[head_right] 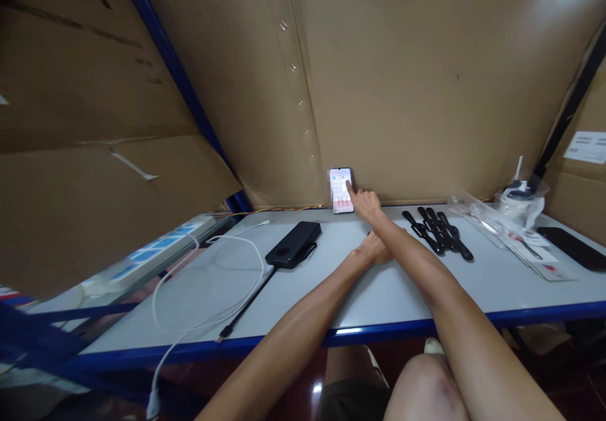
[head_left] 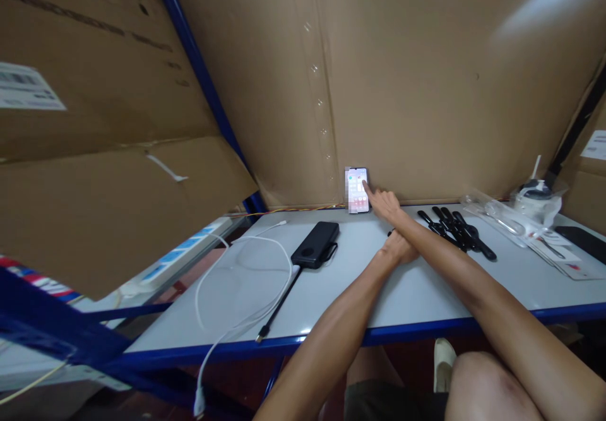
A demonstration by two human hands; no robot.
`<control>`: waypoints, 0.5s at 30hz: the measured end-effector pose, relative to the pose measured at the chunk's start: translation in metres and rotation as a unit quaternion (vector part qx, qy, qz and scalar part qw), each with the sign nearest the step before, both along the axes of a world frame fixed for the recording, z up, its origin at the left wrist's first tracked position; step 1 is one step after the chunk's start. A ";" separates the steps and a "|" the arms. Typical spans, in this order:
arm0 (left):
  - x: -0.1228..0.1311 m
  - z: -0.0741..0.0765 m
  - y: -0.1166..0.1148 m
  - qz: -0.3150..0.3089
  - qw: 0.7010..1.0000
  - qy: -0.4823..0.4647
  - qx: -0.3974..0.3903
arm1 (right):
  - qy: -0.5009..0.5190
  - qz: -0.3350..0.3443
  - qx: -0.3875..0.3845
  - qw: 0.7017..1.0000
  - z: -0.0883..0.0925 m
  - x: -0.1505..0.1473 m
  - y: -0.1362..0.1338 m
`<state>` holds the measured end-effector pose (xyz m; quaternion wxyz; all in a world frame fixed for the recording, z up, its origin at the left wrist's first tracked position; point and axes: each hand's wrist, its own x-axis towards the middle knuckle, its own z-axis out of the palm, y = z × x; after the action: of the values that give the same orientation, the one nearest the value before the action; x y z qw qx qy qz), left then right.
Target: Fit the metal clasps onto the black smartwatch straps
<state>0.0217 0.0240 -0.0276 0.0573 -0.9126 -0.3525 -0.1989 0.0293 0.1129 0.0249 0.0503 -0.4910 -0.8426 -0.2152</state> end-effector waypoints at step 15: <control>0.000 0.000 0.000 -0.002 1.000 -0.015 -0.010 | 0.007 0.002 0.002 1.000 -0.002 0.000 0.002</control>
<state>0.0220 0.0243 -0.0280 0.0428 -0.9107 -0.3534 -0.2095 0.0291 0.1150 0.0229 0.0572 -0.4910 -0.8428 -0.2131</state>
